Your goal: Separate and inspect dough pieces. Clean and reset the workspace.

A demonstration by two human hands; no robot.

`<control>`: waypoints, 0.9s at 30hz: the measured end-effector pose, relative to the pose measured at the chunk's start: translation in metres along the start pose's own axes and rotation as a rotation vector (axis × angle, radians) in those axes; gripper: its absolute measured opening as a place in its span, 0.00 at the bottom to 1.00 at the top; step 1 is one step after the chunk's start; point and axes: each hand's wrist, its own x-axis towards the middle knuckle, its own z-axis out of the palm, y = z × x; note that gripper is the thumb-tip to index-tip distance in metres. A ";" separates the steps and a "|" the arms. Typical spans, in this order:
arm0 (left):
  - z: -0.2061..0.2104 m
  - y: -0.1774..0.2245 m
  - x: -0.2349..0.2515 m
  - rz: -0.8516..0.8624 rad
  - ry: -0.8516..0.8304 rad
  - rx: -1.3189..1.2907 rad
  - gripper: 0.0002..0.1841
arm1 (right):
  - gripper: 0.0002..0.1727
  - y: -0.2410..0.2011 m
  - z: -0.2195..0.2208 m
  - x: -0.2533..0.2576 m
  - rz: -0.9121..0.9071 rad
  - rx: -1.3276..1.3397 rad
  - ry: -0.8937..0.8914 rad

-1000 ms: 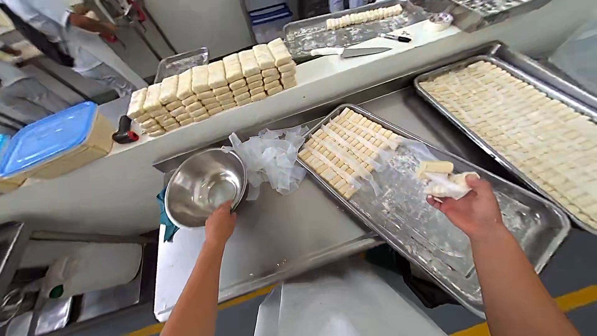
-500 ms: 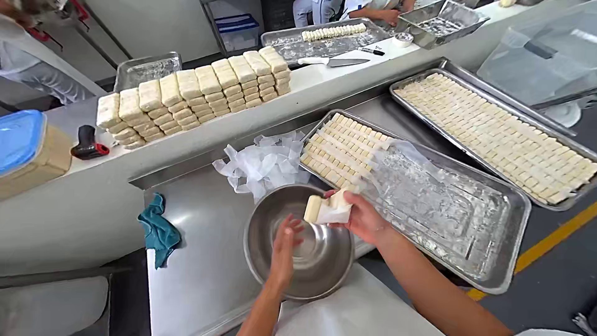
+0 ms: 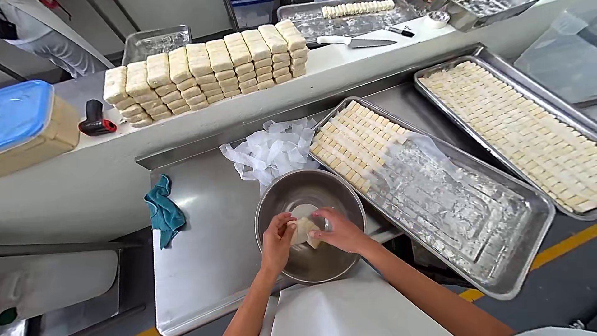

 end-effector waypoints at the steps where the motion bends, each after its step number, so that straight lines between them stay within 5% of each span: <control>1: 0.006 0.001 -0.001 0.018 -0.015 -0.005 0.16 | 0.37 -0.002 0.003 0.003 -0.047 0.038 -0.042; 7: 0.021 0.006 0.002 0.004 -0.026 0.005 0.24 | 0.24 -0.005 0.014 0.012 -0.119 0.257 0.011; 13: 0.026 0.015 0.002 -0.094 -0.100 0.051 0.18 | 0.22 -0.001 0.017 0.014 -0.132 0.461 -0.024; 19: 0.033 0.019 -0.001 -0.044 0.019 0.367 0.15 | 0.20 0.002 0.025 0.012 -0.179 0.254 0.062; 27: 0.024 0.009 0.005 0.049 0.198 0.377 0.14 | 0.23 0.000 0.038 -0.002 -0.251 0.222 0.235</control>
